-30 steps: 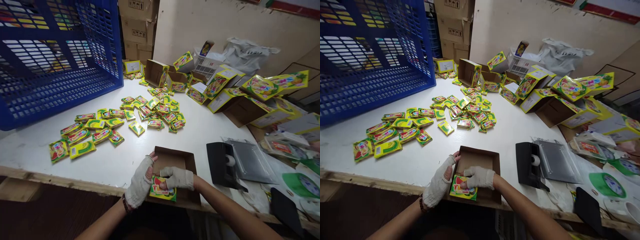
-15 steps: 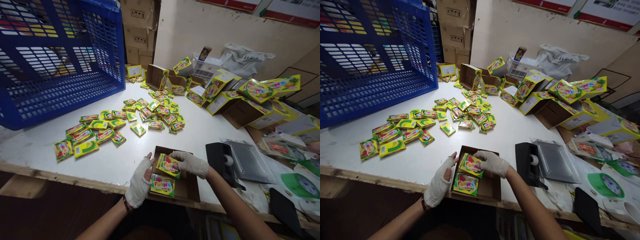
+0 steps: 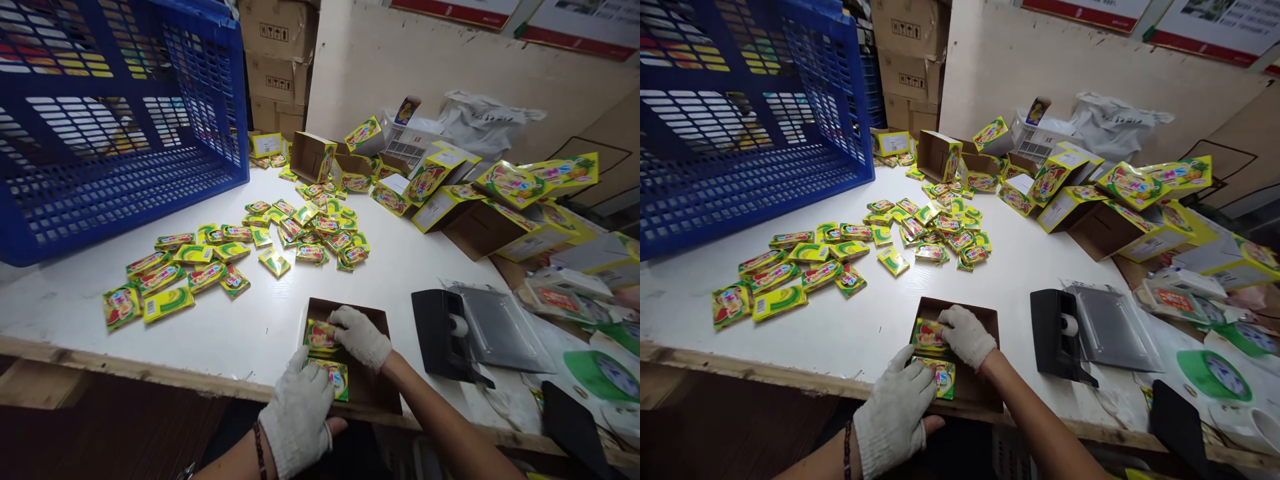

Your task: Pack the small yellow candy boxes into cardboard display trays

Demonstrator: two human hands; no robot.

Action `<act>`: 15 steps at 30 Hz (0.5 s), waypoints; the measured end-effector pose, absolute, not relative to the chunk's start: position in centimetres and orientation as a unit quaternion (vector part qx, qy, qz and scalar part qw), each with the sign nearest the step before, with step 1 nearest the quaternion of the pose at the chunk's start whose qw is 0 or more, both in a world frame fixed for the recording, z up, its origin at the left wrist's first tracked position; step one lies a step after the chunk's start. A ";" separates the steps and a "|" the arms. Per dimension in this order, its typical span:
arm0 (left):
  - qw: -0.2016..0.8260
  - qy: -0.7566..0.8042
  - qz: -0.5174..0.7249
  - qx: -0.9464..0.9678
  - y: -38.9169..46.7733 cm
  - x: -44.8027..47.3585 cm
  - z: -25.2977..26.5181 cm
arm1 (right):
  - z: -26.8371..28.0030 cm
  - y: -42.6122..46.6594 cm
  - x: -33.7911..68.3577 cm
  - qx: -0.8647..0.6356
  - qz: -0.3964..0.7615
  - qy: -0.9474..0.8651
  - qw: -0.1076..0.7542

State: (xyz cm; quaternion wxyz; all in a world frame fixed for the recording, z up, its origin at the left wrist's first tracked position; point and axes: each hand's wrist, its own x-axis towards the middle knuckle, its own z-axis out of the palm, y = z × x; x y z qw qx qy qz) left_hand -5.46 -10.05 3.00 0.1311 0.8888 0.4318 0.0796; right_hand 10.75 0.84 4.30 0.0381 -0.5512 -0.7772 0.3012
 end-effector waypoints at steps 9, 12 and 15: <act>0.130 0.424 0.068 0.894 -10.0 -5.6 2.7 | 1.3 0.9 9.1 -0.546 0.192 -0.815 -0.015; 0.132 0.424 0.053 0.894 -10.0 -5.5 2.6 | 1.3 0.4 9.0 -0.547 0.218 -0.808 -0.009; 0.137 0.423 0.054 0.894 -10.0 -5.6 2.4 | 1.3 0.0 10.0 -0.522 0.272 -0.808 -0.007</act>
